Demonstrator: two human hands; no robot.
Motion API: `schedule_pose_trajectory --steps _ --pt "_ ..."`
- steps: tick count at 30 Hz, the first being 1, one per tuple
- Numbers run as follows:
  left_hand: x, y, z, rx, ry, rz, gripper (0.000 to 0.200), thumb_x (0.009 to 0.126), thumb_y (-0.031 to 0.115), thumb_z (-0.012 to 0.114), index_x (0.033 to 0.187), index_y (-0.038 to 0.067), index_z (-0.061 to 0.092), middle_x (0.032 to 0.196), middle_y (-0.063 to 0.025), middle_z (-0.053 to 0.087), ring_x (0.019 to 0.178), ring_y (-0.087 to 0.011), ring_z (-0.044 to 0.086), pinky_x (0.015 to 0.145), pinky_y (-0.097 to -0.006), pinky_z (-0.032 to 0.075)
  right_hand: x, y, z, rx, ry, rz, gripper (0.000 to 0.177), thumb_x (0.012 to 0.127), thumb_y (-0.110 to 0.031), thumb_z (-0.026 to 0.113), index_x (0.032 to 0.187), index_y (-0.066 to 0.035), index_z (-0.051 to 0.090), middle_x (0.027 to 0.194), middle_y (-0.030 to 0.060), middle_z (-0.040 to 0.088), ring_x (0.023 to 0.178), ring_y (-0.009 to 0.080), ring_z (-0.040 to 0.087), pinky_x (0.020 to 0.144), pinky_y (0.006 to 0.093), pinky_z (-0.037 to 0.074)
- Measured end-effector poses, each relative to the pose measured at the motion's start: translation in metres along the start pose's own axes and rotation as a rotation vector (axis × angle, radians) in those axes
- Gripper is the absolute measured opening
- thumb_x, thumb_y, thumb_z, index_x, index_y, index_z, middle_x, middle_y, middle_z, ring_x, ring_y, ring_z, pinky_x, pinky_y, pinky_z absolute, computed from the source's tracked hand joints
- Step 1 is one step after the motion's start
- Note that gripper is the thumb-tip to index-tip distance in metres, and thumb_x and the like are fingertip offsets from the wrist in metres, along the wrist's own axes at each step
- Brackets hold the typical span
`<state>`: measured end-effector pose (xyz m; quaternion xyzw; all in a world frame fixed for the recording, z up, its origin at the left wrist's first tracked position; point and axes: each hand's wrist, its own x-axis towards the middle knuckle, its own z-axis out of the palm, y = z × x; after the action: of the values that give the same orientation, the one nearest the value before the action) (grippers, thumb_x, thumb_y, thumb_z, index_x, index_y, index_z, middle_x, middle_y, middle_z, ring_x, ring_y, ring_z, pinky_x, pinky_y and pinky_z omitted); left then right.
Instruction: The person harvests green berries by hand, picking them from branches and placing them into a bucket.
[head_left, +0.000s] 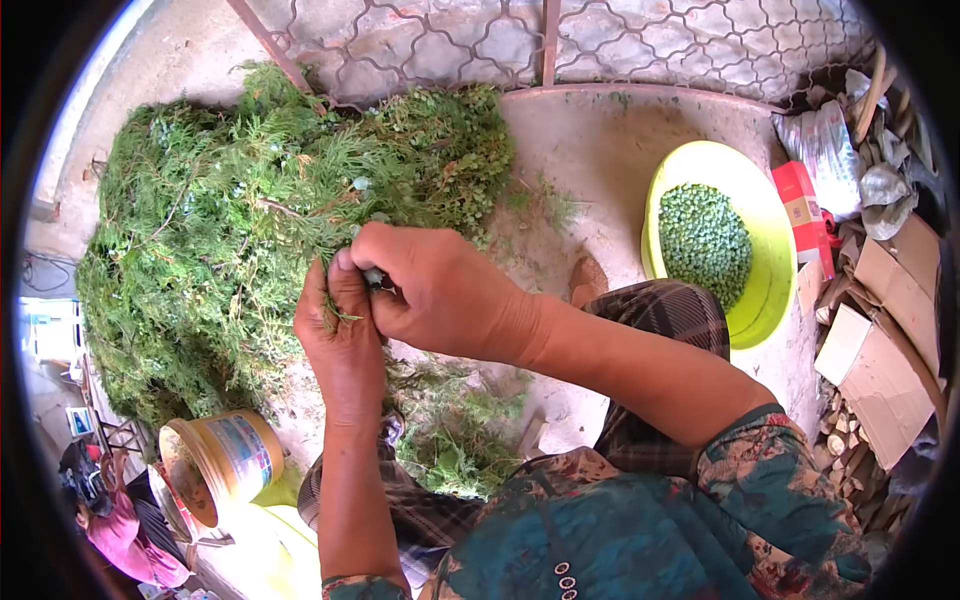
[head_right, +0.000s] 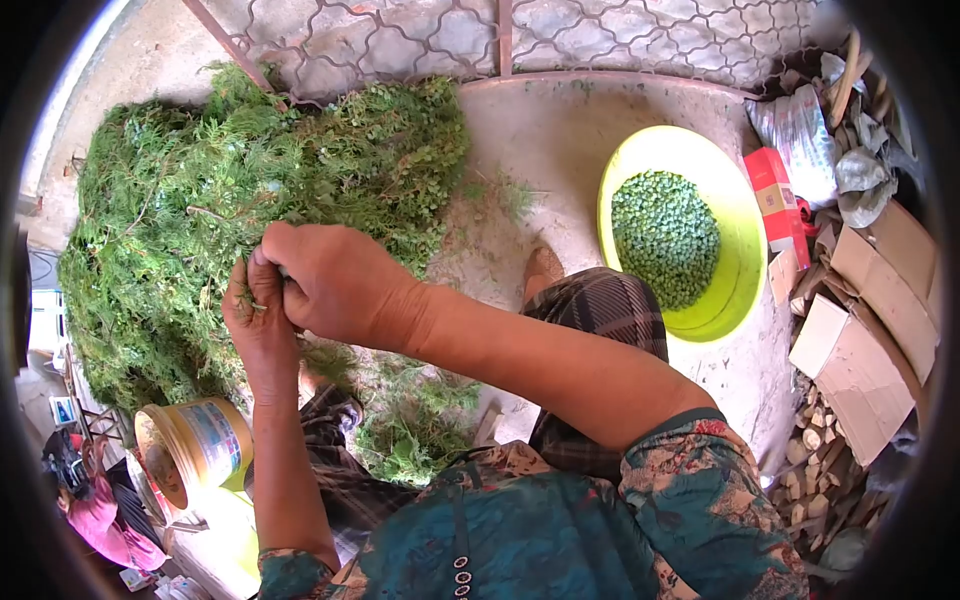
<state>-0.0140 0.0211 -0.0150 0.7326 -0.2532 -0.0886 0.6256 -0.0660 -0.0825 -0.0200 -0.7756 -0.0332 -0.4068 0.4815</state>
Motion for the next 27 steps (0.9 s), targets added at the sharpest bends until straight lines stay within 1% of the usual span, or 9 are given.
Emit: schedule_pose_trajectory --steps 2,4,6,8,11,14,20,24,27 --pt "0.001 0.011 0.008 -0.281 0.109 -0.147 0.024 0.094 0.022 0.047 0.079 0.003 0.052 0.064 0.0021 0.049 0.053 -0.0036 0.041 0.044 -0.0186 0.033 0.004 -0.004 -0.009 0.085 -0.09 0.164 0.012 0.074 -0.002 0.055 0.085 -0.004 0.049 0.067 0.0092 0.056 0.054 0.0216 0.056 0.049 0.0315 0.044" --pt "0.003 0.017 -0.009 -0.367 0.04 -0.273 0.027 0.092 0.028 0.05 0.079 0.005 0.052 0.061 0.0006 0.05 0.047 -0.0049 0.042 0.042 -0.0189 0.034 0.009 -0.013 -0.02 0.17 -0.181 0.324 0.014 0.074 -0.001 0.054 0.087 -0.005 0.049 0.067 0.0078 0.056 0.053 0.0172 0.057 0.047 0.0297 0.044" --pt "0.005 0.019 -0.015 -0.451 -0.034 -0.395 0.03 0.089 0.035 0.053 0.08 0.006 0.052 0.059 -0.0009 0.051 0.042 -0.0063 0.042 0.039 -0.0192 0.035 0.011 -0.021 -0.029 0.964 -0.236 0.828 0.019 0.073 0.0 0.053 0.091 -0.005 0.047 0.065 0.0065 0.053 0.051 0.011 0.053 0.042 0.0258 0.042" --pt "0.005 0.02 -0.013 -0.595 0.062 -0.424 0.033 0.09 0.038 0.05 0.074 0.009 0.048 0.052 -0.0007 0.046 0.033 -0.0073 0.033 0.034 -0.0204 0.029 0.01 -0.023 -0.031 1.09 -0.259 0.888 0.019 0.077 -0.006 0.052 0.094 -0.004 0.045 0.064 0.0071 0.052 0.046 0.0117 0.048 0.039 0.0254 0.04" --pt "0.0 0.028 -0.011 -0.502 0.068 -0.42 0.031 0.089 0.036 0.05 0.073 0.009 0.047 0.054 -0.0008 0.047 0.036 -0.0069 0.035 0.035 -0.0199 0.029 -0.003 -0.013 -0.028 1.441 -0.218 0.883 0.018 0.085 -0.019 0.051 0.094 -0.004 0.047 0.065 0.0057 0.05 0.046 0.0108 0.046 0.038 0.0244 0.04" --pt "-0.003 0.027 -0.01 -0.342 0.072 -0.382 0.031 0.089 0.034 0.049 0.074 0.007 0.049 0.056 -0.0021 0.049 0.037 -0.0072 0.039 0.034 -0.0196 0.03 0.002 -0.02 -0.027 1.204 -0.113 1.064 0.023 0.087 -0.025 0.054 0.095 -0.004 0.048 0.066 0.0048 0.05 0.049 0.0108 0.048 0.038 0.0244 0.04" --pt "-0.011 0.024 -0.003 -0.047 0.009 -0.103 0.025 0.091 0.025 0.047 0.076 0.005 0.051 0.054 0.0011 0.047 0.04 -0.0043 0.038 0.035 -0.0187 0.027 0.003 -0.021 -0.018 0.888 -0.124 0.944 0.028 0.084 -0.026 0.061 0.092 -0.001 0.053 0.065 0.0036 0.053 0.05 0.0069 0.049 0.04 0.0212 0.04" --pt "-0.011 0.027 -0.003 -0.15 0.03 -0.291 0.021 0.092 0.019 0.044 0.08 0.003 0.05 0.057 0.0004 0.048 0.046 -0.0045 0.041 0.04 -0.0179 0.031 0.008 -0.021 -0.026 0.788 -0.237 0.901 0.024 0.084 -0.025 0.061 0.086 -0.001 0.057 0.062 0.0026 0.054 0.044 0.0054 0.045 0.039 0.0203 0.037" --pt "-0.006 0.029 -0.001 -0.149 0.066 -0.218 0.016 0.092 0.017 0.046 0.085 0.004 0.049 0.061 -0.0002 0.05 0.049 -0.0053 0.044 0.043 -0.0184 0.033 0.011 -0.03 -0.025 0.705 -0.234 0.863 0.021 0.086 -0.021 0.056 0.085 0.0 0.056 0.059 0.0019 0.052 0.043 0.0056 0.044 0.039 0.021 0.035"
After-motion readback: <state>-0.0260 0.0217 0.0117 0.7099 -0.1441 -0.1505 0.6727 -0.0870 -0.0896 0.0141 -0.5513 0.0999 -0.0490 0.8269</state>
